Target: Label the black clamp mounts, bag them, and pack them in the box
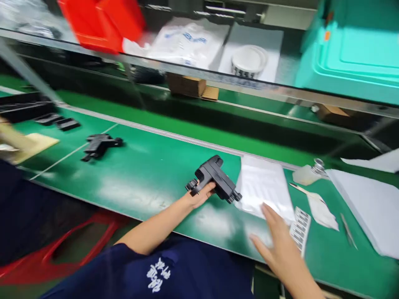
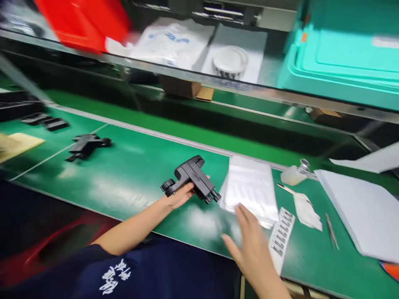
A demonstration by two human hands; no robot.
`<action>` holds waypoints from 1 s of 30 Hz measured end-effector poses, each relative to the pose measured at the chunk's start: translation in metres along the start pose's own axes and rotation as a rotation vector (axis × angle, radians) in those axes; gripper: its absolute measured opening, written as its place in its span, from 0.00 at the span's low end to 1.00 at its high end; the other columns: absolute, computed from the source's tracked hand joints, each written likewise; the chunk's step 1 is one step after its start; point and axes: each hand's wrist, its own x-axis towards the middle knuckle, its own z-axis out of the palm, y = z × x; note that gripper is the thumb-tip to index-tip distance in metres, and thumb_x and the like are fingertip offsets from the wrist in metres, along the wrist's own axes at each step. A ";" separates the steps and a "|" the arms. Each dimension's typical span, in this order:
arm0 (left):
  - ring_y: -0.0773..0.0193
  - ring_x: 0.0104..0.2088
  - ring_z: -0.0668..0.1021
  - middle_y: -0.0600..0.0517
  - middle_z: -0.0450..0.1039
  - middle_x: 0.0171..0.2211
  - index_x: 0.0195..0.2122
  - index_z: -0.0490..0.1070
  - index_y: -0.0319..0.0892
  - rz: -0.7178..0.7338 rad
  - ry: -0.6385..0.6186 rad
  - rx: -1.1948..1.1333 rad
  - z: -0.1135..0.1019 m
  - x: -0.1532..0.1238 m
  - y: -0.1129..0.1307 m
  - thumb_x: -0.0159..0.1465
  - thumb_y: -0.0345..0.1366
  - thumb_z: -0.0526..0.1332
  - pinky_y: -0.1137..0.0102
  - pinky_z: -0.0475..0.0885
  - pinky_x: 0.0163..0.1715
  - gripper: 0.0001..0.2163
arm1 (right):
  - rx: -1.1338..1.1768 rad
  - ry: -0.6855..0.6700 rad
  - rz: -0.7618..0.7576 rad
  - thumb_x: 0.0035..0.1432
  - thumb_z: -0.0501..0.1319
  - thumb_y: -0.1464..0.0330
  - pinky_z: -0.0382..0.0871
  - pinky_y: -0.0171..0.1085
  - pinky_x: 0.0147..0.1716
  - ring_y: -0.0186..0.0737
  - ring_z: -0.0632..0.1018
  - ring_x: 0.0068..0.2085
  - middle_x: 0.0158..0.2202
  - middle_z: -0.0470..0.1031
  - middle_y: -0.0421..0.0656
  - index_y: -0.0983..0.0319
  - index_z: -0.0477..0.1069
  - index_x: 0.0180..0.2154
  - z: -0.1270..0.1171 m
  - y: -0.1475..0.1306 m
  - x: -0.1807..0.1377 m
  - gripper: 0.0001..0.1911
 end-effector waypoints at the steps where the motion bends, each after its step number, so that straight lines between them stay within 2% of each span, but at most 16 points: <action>1: 0.52 0.50 0.78 0.45 0.79 0.45 0.48 0.75 0.43 -0.052 -0.047 -0.008 0.014 -0.003 -0.009 0.55 0.46 0.71 0.58 0.71 0.52 0.22 | -0.016 -0.010 0.022 0.64 0.58 0.54 0.76 0.49 0.47 0.53 0.75 0.54 0.57 0.69 0.51 0.56 0.56 0.64 0.006 -0.006 -0.001 0.31; 3: 0.54 0.46 0.79 0.47 0.80 0.41 0.45 0.77 0.42 -0.154 -0.149 0.031 0.026 -0.005 -0.012 0.52 0.42 0.73 0.61 0.72 0.50 0.20 | -0.021 -0.044 0.052 0.66 0.56 0.57 0.78 0.48 0.42 0.54 0.76 0.52 0.55 0.71 0.53 0.58 0.47 0.68 0.018 -0.012 0.003 0.35; 5: 0.57 0.37 0.80 0.49 0.80 0.34 0.39 0.78 0.40 -0.270 -0.234 0.050 0.022 -0.002 -0.004 0.48 0.38 0.74 0.65 0.75 0.41 0.18 | 0.004 -0.091 0.051 0.66 0.56 0.61 0.79 0.46 0.40 0.52 0.77 0.50 0.52 0.73 0.52 0.58 0.43 0.69 0.023 -0.010 0.006 0.36; 8: 0.56 0.34 0.81 0.46 0.80 0.34 0.41 0.77 0.37 -0.422 -0.294 -0.004 0.005 0.004 0.013 0.47 0.45 0.73 0.67 0.74 0.34 0.23 | -0.036 -0.170 -0.055 0.65 0.57 0.66 0.78 0.46 0.39 0.51 0.77 0.46 0.51 0.73 0.51 0.55 0.48 0.68 0.021 -0.009 0.003 0.33; 10: 0.55 0.39 0.80 0.43 0.80 0.40 0.45 0.74 0.37 -0.389 -0.295 0.052 0.000 0.004 0.017 0.48 0.49 0.73 0.67 0.74 0.37 0.27 | -0.100 -0.207 -0.113 0.66 0.54 0.71 0.77 0.46 0.38 0.50 0.77 0.43 0.50 0.74 0.50 0.53 0.55 0.66 0.019 -0.010 -0.004 0.29; 12: 0.55 0.40 0.80 0.43 0.79 0.42 0.45 0.72 0.38 -0.286 -0.253 0.197 0.002 0.000 0.017 0.49 0.51 0.72 0.67 0.73 0.39 0.27 | -0.069 -0.192 -0.090 0.66 0.55 0.70 0.76 0.49 0.42 0.51 0.76 0.46 0.52 0.73 0.51 0.53 0.59 0.64 0.019 -0.010 -0.011 0.26; 13: 0.56 0.40 0.80 0.44 0.79 0.42 0.44 0.71 0.38 -0.225 -0.214 0.273 0.004 -0.004 0.017 0.51 0.52 0.71 0.68 0.72 0.39 0.27 | 0.000 -0.153 -0.029 0.66 0.57 0.65 0.74 0.51 0.45 0.52 0.74 0.50 0.54 0.71 0.51 0.54 0.60 0.63 0.021 -0.009 -0.014 0.25; 15: 0.54 0.41 0.79 0.43 0.78 0.43 0.45 0.69 0.38 -0.119 -0.149 0.407 0.007 -0.012 0.017 0.54 0.56 0.67 0.67 0.72 0.39 0.28 | 0.222 -0.028 0.207 0.65 0.57 0.54 0.74 0.50 0.46 0.52 0.74 0.51 0.53 0.71 0.52 0.56 0.63 0.60 0.025 -0.004 -0.018 0.26; 17: 0.53 0.44 0.78 0.43 0.77 0.45 0.47 0.68 0.39 -0.019 -0.132 0.575 0.006 -0.019 0.020 0.55 0.58 0.65 0.66 0.71 0.41 0.29 | 0.522 0.007 0.522 0.64 0.52 0.46 0.75 0.43 0.34 0.46 0.78 0.38 0.39 0.76 0.49 0.59 0.68 0.53 0.030 0.003 -0.019 0.28; 19: 0.52 0.45 0.77 0.44 0.76 0.46 0.48 0.68 0.40 0.068 -0.174 0.756 0.002 -0.025 0.025 0.54 0.58 0.66 0.64 0.70 0.43 0.29 | 0.826 -0.058 0.779 0.63 0.51 0.45 0.67 0.35 0.21 0.37 0.71 0.22 0.24 0.71 0.40 0.60 0.69 0.43 0.037 0.010 -0.018 0.26; 22: 0.51 0.47 0.76 0.45 0.75 0.47 0.49 0.69 0.42 0.161 -0.256 0.873 -0.003 -0.027 0.028 0.51 0.58 0.68 0.62 0.68 0.48 0.31 | 1.093 -0.137 0.898 0.57 0.60 0.46 0.60 0.32 0.17 0.32 0.64 0.18 0.20 0.66 0.34 0.59 0.66 0.38 0.045 0.014 -0.013 0.23; 23: 0.51 0.47 0.76 0.45 0.75 0.47 0.49 0.69 0.42 0.155 -0.241 0.858 -0.004 -0.026 0.026 0.50 0.58 0.68 0.62 0.68 0.48 0.31 | 1.091 -0.117 0.875 0.57 0.61 0.48 0.62 0.32 0.19 0.32 0.65 0.19 0.21 0.66 0.34 0.59 0.66 0.38 0.047 0.014 -0.011 0.21; 25: 0.53 0.45 0.76 0.46 0.75 0.45 0.48 0.69 0.42 0.068 -0.109 0.748 -0.002 -0.022 0.020 0.51 0.61 0.66 0.64 0.68 0.46 0.32 | 0.940 -0.047 0.738 0.59 0.62 0.52 0.68 0.35 0.24 0.35 0.71 0.24 0.24 0.69 0.36 0.58 0.67 0.39 0.046 0.012 -0.008 0.17; 27: 0.56 0.39 0.76 0.47 0.75 0.38 0.44 0.69 0.40 -0.139 0.047 0.541 0.000 -0.018 0.013 0.52 0.63 0.63 0.66 0.70 0.40 0.31 | 0.674 0.047 0.483 0.61 0.61 0.58 0.73 0.40 0.34 0.40 0.76 0.33 0.31 0.74 0.41 0.57 0.69 0.41 0.041 0.009 -0.005 0.11; 29: 0.60 0.32 0.75 0.48 0.73 0.32 0.38 0.69 0.38 -0.344 0.098 0.328 0.002 -0.016 0.008 0.51 0.65 0.63 0.68 0.69 0.34 0.32 | 0.451 0.073 0.221 0.63 0.60 0.63 0.74 0.45 0.41 0.44 0.77 0.42 0.38 0.75 0.45 0.56 0.70 0.44 0.032 0.006 -0.003 0.08; 30: 0.61 0.30 0.75 0.49 0.73 0.30 0.37 0.69 0.38 -0.384 0.089 0.262 0.003 -0.016 0.007 0.49 0.65 0.65 0.69 0.69 0.32 0.32 | 0.383 0.060 0.142 0.64 0.59 0.64 0.75 0.46 0.43 0.45 0.77 0.43 0.41 0.76 0.46 0.56 0.71 0.46 0.029 0.006 -0.004 0.08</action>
